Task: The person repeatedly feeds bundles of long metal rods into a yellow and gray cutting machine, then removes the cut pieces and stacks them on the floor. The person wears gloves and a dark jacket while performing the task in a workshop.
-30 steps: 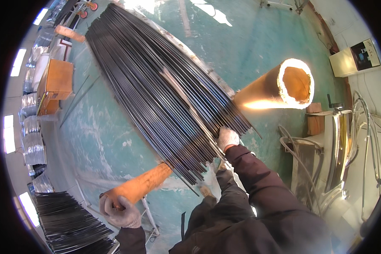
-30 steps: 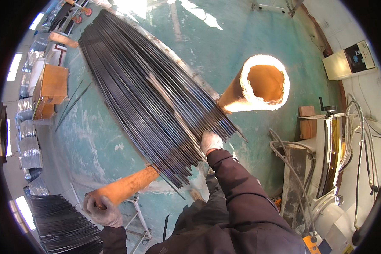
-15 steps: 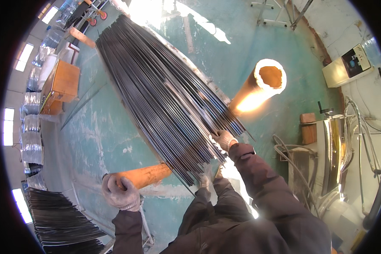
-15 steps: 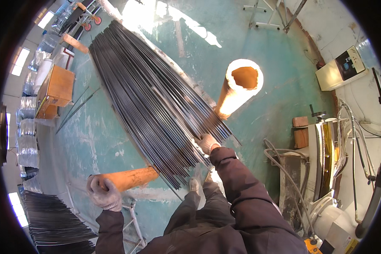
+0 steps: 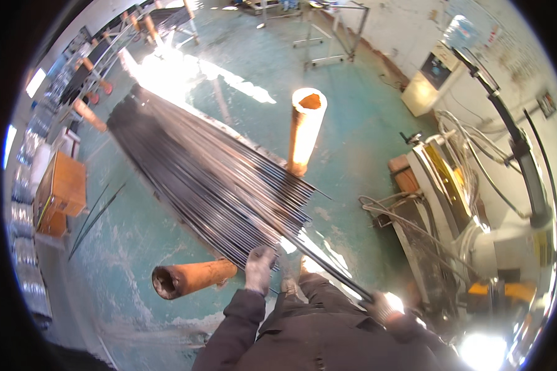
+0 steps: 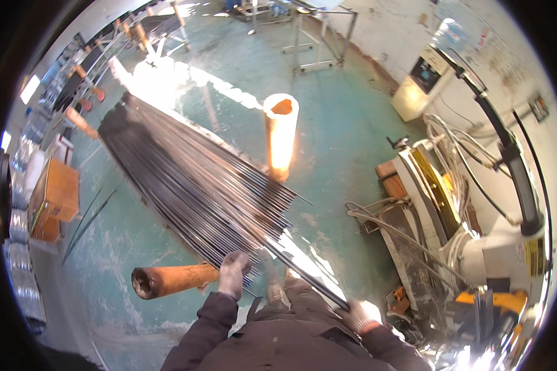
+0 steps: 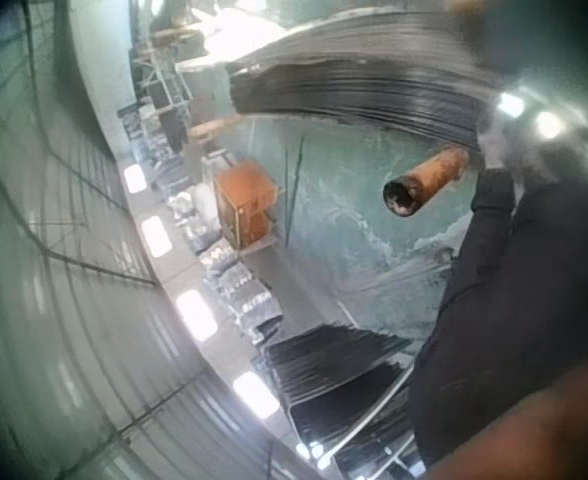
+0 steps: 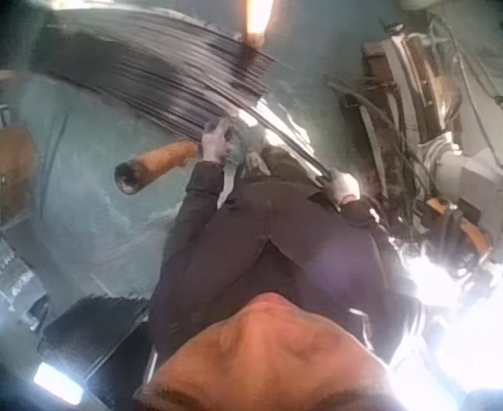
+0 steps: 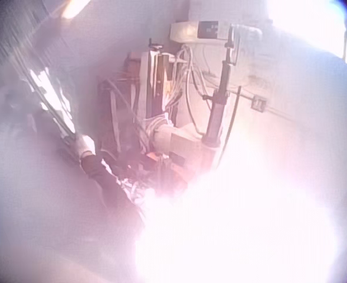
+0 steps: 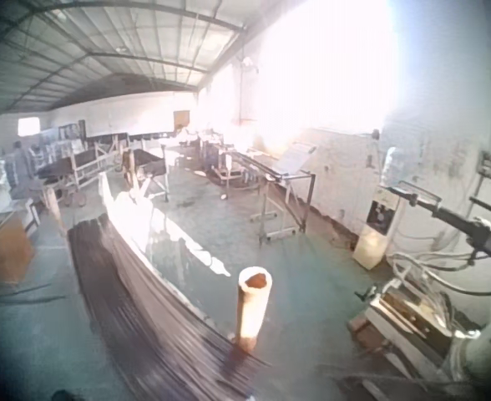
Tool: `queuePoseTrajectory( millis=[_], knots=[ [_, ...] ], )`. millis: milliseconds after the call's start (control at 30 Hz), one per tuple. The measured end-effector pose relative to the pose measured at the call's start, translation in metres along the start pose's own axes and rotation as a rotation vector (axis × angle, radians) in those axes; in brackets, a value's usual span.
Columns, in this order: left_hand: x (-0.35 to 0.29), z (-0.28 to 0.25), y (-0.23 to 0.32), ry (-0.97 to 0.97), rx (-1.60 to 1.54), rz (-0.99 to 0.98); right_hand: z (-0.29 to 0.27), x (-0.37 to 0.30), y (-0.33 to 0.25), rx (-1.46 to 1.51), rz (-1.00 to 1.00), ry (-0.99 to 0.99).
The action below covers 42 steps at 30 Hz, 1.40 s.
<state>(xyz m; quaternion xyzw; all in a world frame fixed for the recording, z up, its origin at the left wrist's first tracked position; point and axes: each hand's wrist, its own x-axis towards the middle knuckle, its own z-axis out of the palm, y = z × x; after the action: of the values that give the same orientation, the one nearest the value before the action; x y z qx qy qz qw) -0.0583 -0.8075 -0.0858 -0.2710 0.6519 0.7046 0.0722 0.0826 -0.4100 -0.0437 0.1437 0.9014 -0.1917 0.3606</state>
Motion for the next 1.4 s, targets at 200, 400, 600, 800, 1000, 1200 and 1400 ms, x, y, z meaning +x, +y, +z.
queuePoseTrajectory(
  millis=[200,400,600,800,1000,1200,1400],
  knots=[
    [0.055,0.005,-0.041,-0.337,-0.814,-0.528,0.045,-0.204,0.075,-0.261,0.246,0.302],
    [0.002,0.031,-0.029,-0.488,-0.793,-0.482,0.136,-0.209,0.174,-0.167,0.218,0.74],
    [-0.09,0.075,0.069,-0.681,-0.733,-0.3,0.163,-0.242,0.318,0.052,0.388,0.885],
    [-0.15,0.144,0.162,-0.823,-0.591,0.119,0.2,-0.348,0.446,0.052,1.074,0.956],
    [-0.301,0.319,0.081,-0.939,-0.467,-0.037,0.193,-0.289,0.439,1.902,-0.047,1.301],
    [-0.38,0.428,0.08,-1.326,-0.366,-0.072,0.116,-0.295,0.445,2.365,-0.236,1.556],
    [-0.324,0.484,0.158,-1.22,-0.355,0.144,0.091,-0.369,0.538,2.287,0.012,1.962]
  ],
)
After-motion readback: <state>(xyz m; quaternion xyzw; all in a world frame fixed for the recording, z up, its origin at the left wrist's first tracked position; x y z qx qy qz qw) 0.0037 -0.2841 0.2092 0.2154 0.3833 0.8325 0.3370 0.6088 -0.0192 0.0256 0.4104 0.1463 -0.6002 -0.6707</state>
